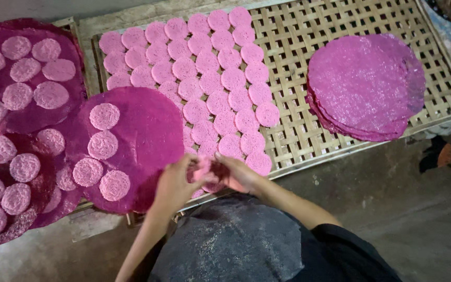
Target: The person peels round pink rice-paper discs off a glossy magenta plastic sheet and arranges them in neat rows on woven bamboo drying trays. They work through several sheets one disc at a time, occasionally repositioning a sheet, and at one point lift and carry a sheet of discs to another tray.
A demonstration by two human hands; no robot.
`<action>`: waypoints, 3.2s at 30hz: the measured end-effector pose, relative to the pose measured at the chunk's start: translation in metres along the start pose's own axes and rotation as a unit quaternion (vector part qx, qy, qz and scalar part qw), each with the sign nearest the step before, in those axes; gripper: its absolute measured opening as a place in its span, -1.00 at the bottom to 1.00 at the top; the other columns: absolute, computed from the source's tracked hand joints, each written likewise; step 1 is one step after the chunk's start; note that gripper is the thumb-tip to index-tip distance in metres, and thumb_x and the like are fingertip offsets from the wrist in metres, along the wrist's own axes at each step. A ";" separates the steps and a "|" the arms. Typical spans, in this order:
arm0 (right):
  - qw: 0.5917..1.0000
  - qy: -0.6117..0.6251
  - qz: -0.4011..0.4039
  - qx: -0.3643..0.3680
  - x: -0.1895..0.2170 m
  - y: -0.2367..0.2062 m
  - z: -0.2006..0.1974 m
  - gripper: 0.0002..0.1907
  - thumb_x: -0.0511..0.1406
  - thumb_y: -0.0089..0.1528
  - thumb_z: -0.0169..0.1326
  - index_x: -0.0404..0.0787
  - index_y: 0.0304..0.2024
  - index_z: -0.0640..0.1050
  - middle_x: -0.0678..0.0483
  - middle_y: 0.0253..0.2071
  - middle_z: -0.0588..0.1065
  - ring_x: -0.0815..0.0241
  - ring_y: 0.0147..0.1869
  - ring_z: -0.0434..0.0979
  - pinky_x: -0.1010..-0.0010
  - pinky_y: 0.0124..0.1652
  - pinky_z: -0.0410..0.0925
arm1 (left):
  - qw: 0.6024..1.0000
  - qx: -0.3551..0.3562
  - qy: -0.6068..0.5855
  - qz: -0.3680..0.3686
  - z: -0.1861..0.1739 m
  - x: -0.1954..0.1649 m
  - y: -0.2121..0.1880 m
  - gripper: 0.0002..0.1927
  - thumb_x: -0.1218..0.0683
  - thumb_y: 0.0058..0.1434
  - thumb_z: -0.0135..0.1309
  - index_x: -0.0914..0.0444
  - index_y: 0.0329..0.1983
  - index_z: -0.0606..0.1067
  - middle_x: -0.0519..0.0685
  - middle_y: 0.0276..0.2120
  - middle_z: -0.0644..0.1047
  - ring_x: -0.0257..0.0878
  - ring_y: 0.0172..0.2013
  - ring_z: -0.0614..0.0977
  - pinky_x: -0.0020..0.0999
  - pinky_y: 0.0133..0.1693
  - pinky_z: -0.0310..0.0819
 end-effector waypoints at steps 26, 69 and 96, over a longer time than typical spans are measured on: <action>0.516 -0.648 -0.333 -0.451 0.097 -0.065 -0.074 -0.61 -0.29 0.26 0.13 -0.29 0.12 0.46 -0.19 -0.04 0.50 -0.13 -0.05 0.54 0.15 -0.09 0.43 | 0.961 -0.173 -0.092 -0.195 -0.040 0.177 -0.019 -0.59 0.03 0.26 0.15 0.22 0.14 0.42 0.05 -0.21 0.62 -0.09 -0.28 0.67 -0.12 -0.19 0.61; 0.579 -0.627 -0.400 -0.334 0.107 -0.121 -0.062 -0.54 -0.41 0.28 0.15 -0.27 0.24 0.46 -0.19 0.25 0.30 -0.13 0.31 0.35 0.17 0.18 0.34 | 0.943 -0.308 0.110 -0.060 -0.011 0.092 0.119 -0.36 -0.13 0.13 0.30 0.25 0.16 0.37 0.14 0.12 0.36 0.08 0.18 0.35 0.09 0.14 0.25; 0.452 -0.763 -0.445 0.122 0.190 0.134 0.016 -0.56 -0.22 0.11 0.23 -0.23 0.02 0.57 -0.05 0.01 0.50 -0.07 0.07 0.53 0.20 -0.01 0.44 | 0.923 -0.384 0.015 0.011 0.034 -0.005 0.129 -0.50 0.14 0.03 0.18 0.24 0.11 0.48 0.17 -0.01 0.52 0.11 0.02 0.54 0.01 0.07 0.43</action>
Point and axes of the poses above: each hand's wrist, its own y-axis towards the middle knuckle, its own z-axis out of the palm, x = y × z, the point moved 4 cm from there along y, towards the middle knuckle
